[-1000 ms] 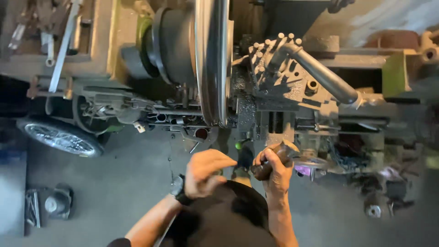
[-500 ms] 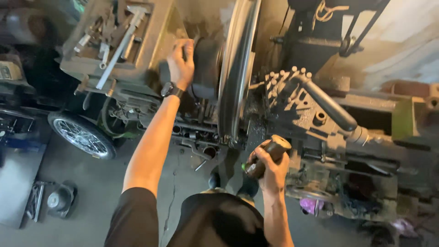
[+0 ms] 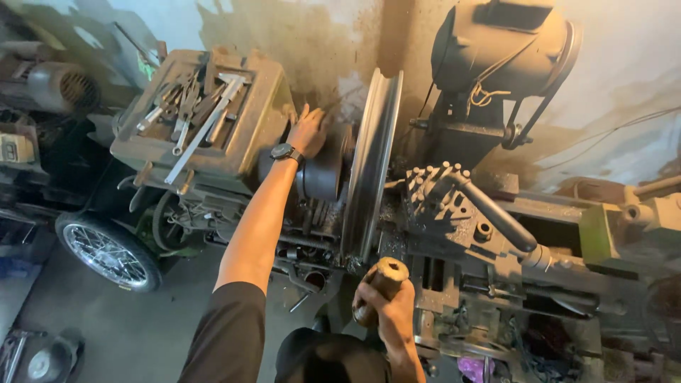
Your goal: The person works at a lathe in a workshop, positioning a brake drum against the machine, turning the handwheel and levers, and handling a tool holder while adjusting the setup by hand. The person repeatedly reaches to the machine controls and the drum throughout the clip.
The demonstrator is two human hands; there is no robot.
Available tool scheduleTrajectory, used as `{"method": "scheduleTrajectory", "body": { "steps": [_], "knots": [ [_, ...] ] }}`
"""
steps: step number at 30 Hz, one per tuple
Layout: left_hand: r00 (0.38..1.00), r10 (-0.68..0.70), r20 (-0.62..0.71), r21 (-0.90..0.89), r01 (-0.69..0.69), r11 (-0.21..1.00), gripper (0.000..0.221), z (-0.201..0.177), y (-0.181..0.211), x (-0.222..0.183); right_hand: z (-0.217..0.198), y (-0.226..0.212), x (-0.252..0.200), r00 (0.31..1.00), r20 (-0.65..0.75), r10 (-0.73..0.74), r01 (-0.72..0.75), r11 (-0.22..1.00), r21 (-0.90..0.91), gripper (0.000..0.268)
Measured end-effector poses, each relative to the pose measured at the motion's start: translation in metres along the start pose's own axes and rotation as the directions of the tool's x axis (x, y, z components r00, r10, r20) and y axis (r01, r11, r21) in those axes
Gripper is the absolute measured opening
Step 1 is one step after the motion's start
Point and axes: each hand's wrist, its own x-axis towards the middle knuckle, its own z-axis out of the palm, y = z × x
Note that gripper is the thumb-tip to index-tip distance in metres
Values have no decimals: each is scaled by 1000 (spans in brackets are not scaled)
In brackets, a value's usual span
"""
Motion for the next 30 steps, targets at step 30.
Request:
{"method": "scheduleTrajectory", "body": {
  "steps": [30],
  "knots": [
    [994, -4, 114, 172, -16, 985, 50, -12, 10, -5, -5, 13, 13, 999, -10, -30, 31, 997, 75, 17]
  ]
}}
